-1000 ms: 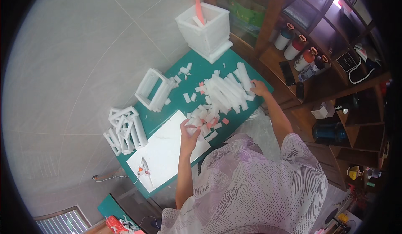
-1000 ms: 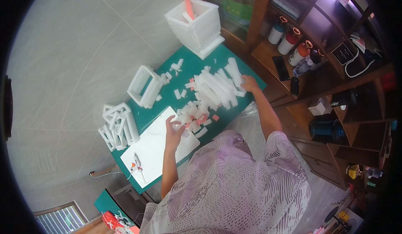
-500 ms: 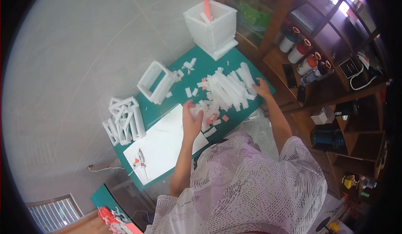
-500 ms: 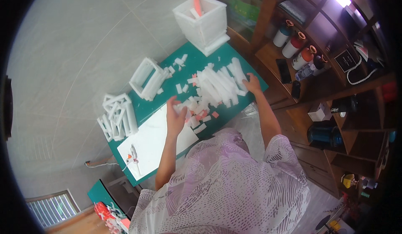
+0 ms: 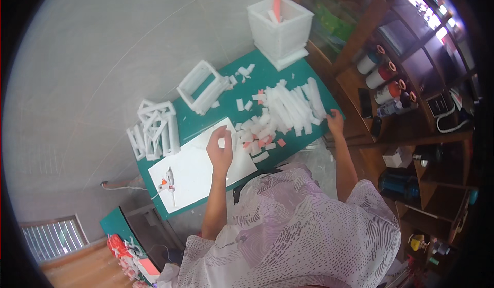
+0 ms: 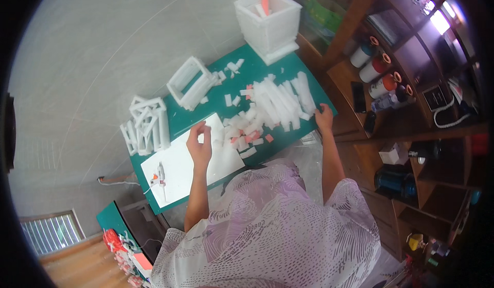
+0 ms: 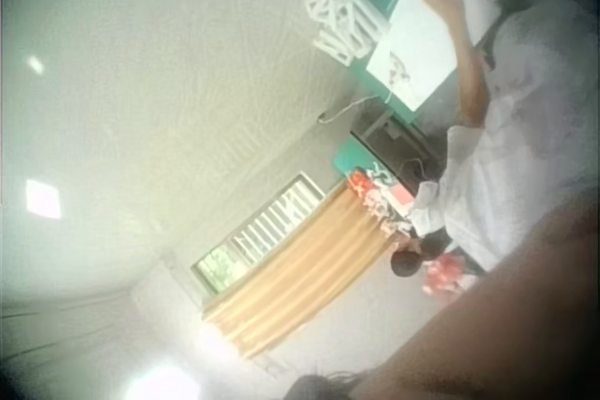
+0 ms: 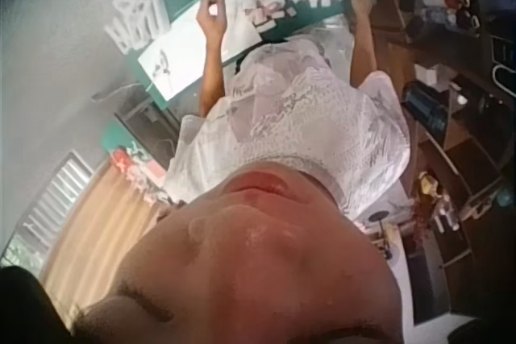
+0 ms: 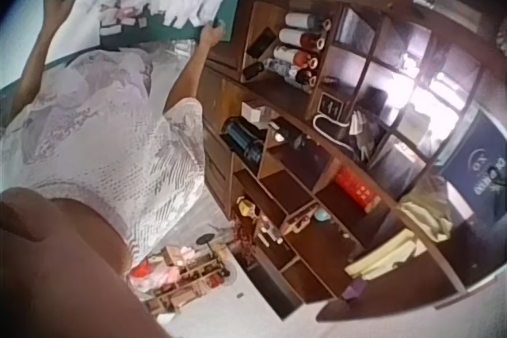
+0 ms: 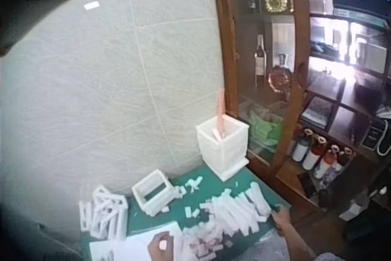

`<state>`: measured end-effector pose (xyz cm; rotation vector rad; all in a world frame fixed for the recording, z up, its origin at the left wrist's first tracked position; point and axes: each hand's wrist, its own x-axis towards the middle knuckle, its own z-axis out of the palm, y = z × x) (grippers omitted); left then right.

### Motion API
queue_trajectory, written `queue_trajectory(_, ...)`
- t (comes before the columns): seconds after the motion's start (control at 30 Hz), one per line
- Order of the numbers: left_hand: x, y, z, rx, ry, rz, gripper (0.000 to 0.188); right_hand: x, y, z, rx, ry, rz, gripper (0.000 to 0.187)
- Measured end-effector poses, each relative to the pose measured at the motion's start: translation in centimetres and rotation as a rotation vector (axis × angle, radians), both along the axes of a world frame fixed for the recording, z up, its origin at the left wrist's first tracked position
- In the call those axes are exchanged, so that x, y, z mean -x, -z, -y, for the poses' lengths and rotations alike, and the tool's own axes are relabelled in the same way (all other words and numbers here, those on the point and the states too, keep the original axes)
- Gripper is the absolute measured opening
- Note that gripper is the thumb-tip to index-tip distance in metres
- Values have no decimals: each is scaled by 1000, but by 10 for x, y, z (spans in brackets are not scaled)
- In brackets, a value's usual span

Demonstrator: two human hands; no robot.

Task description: Assembling and gluing white foam strips into frames or structures using a hot glue gun.

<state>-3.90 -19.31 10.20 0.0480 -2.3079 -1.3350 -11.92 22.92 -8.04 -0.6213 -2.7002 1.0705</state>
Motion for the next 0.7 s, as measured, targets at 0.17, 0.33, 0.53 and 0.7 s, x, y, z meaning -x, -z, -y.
queue_trajectory(0.17, -25, 22, 35, 21, -123, 97, 11, -14, 11, -6, 108, -2, -67, 34)
queue_trajectory(0.33, -59, 32, 63, 13, -32, 285, 18, -18, 2, 15, 80, 21, -66, 30)
queue_trajectory(0.53, -84, 44, 109, 47, -94, 335, 19, -26, -5, 47, 164, 0, -225, 28)
queue_trajectory(0.7, -88, 79, 193, 324, -186, 230, 19, -36, -34, 95, 148, 47, -198, 28)
